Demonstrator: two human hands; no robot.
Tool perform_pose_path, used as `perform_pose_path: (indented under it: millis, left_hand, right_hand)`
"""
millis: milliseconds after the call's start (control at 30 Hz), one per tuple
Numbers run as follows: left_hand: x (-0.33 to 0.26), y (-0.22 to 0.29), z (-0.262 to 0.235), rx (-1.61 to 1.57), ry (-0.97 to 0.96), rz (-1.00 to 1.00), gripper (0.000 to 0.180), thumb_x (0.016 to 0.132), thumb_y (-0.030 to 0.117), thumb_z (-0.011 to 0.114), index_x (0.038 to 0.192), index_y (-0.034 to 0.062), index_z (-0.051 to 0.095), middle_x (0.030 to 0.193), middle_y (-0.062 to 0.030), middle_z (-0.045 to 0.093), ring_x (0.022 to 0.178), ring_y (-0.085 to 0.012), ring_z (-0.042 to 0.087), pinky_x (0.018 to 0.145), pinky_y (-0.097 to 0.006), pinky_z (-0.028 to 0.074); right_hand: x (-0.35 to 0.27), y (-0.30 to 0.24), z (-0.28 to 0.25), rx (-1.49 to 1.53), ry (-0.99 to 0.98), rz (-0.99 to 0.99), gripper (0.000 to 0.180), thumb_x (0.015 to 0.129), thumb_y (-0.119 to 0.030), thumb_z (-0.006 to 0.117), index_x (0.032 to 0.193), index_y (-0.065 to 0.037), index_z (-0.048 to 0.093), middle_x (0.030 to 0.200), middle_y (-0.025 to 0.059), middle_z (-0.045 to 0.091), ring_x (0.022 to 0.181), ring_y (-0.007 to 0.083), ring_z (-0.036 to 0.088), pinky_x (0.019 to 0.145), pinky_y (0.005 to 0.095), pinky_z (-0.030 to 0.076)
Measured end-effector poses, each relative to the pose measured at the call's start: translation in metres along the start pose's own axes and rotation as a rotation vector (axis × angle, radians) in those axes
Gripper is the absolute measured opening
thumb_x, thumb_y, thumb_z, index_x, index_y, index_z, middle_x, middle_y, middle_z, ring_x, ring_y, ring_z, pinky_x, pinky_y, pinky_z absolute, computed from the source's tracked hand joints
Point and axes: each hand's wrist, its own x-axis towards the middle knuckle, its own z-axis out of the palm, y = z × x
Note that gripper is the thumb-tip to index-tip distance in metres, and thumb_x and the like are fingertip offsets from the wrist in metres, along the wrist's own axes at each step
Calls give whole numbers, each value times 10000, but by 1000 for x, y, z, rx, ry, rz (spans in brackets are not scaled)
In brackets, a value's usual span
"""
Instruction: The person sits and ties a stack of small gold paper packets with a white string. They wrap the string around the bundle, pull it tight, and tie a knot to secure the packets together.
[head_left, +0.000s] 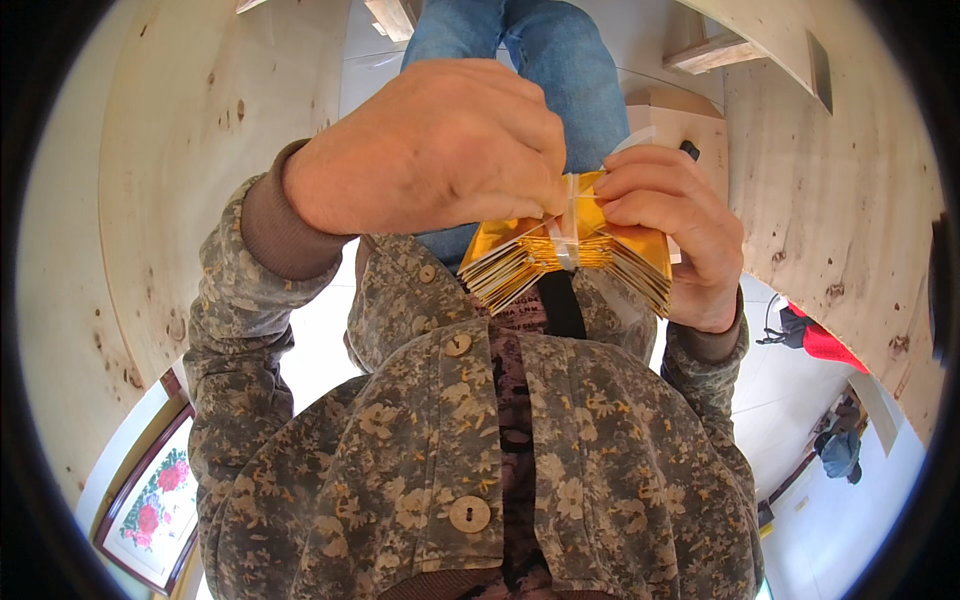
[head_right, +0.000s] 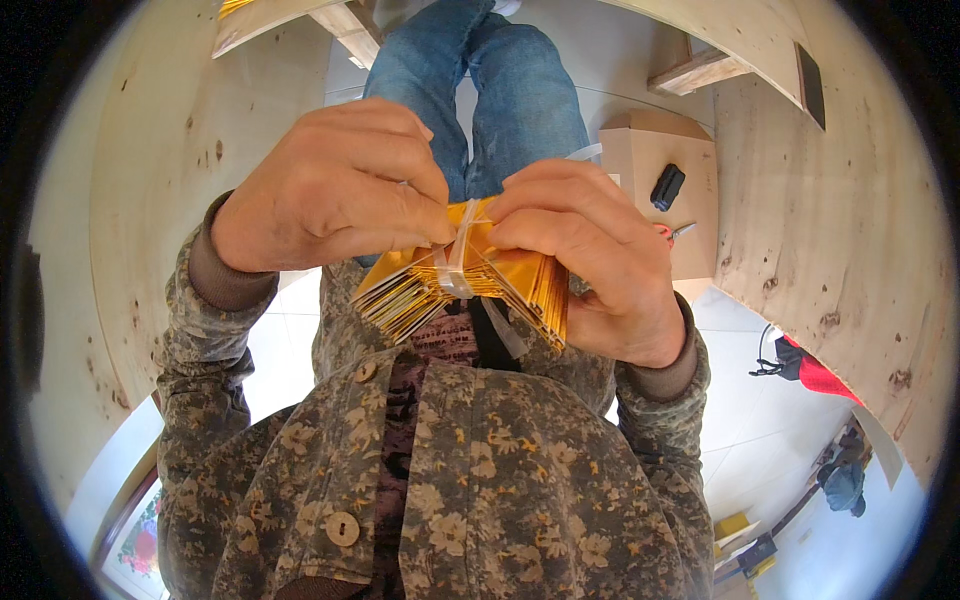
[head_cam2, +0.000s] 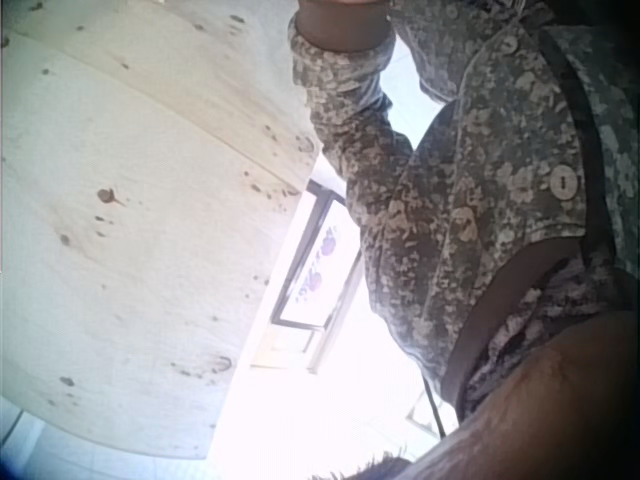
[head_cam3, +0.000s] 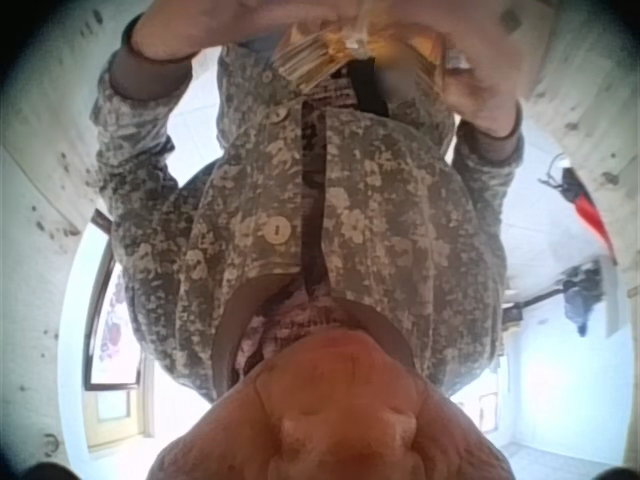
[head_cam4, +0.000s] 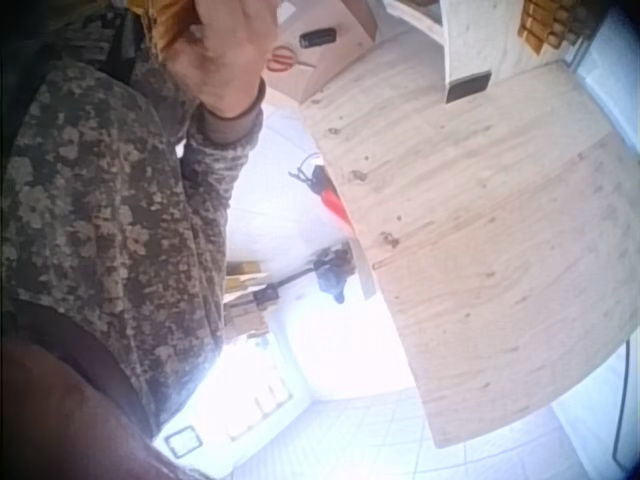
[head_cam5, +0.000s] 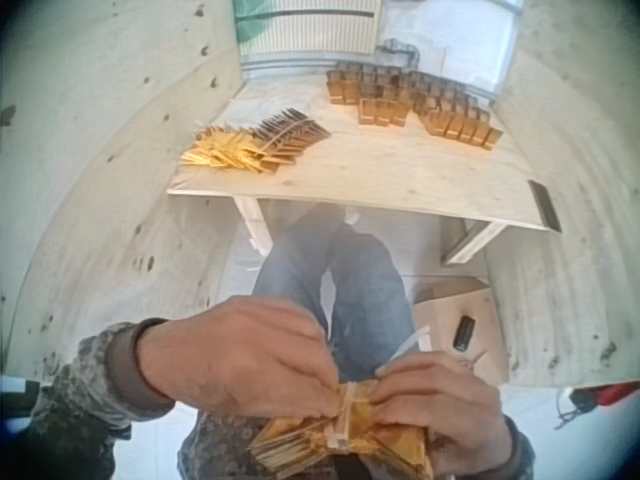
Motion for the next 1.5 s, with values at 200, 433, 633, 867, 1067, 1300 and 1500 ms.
perform_pose_path:
  millis: [200, 433, 633, 867, 1067, 1300, 1500]
  left_hand:
    - [-2, 6, 3, 67, -63, -57, 96, 754, 93, 755, 820, 92, 686, 853, -37, 653, 784, -252, 614, 681, -369, 494]
    - [0, 11, -1, -85, -50, -162, 98, 778, 77, 680, 837, 95, 604, 868, -46, 647, 786, -264, 605, 710, -371, 480]
    - [4, 15, 0, -98, -78, -193, 117, 805, 15, 639, 883, 97, 608, 899, -60, 643, 823, -281, 606, 841, -412, 481]
    - [17, 11, 4, -333, -16, -254, 118, 957, 79, 581, 1054, 32, 627, 926, -72, 634, 841, -255, 604, 910, -423, 457]
    - [16, -5, 1, -388, -73, -236, 294, 1000, 203, 569, 1222, 15, 612, 1006, -107, 607, 926, -250, 594, 854, -398, 447]
    - [12, -11, 6, -360, -126, -128, 221, 975, 240, 637, 1067, 42, 676, 1043, -108, 622, 893, -268, 602, 877, -405, 449]
    - [18, 6, -7, -299, -98, -328, 168, 968, 187, 652, 964, 20, 667, 855, -75, 654, 717, -203, 592, 670, -319, 464]
  right_hand:
    - [-1, 0, 1, 20, -12, 17, 330, 709, -64, 839, 975, -17, 650, 993, 133, 681, 974, 327, 657, 817, 395, 524]
    - [1, -2, -3, 1, -16, 81, 314, 700, -16, 823, 965, -15, 655, 989, 123, 685, 938, 301, 660, 794, 378, 516]
    - [-1, 4, 0, 51, -12, 139, 350, 677, 23, 801, 999, -9, 668, 979, 114, 697, 893, 286, 664, 775, 369, 512]
    - [-18, 11, -2, 143, 15, 350, 408, 654, -19, 835, 1032, -36, 683, 980, 83, 699, 859, 226, 674, 741, 317, 521]
    - [-20, 15, -5, 142, 35, 326, 432, 649, -62, 865, 1042, -47, 688, 993, 71, 700, 835, 192, 675, 698, 293, 524]
    - [-20, 16, -8, 143, 4, 384, 408, 657, -52, 838, 1034, -43, 682, 956, 61, 695, 800, 169, 661, 680, 277, 510]
    - [-23, 13, -7, 254, 47, 735, 328, 740, -81, 746, 1043, 1, 653, 860, 41, 661, 753, 80, 589, 678, 233, 479]
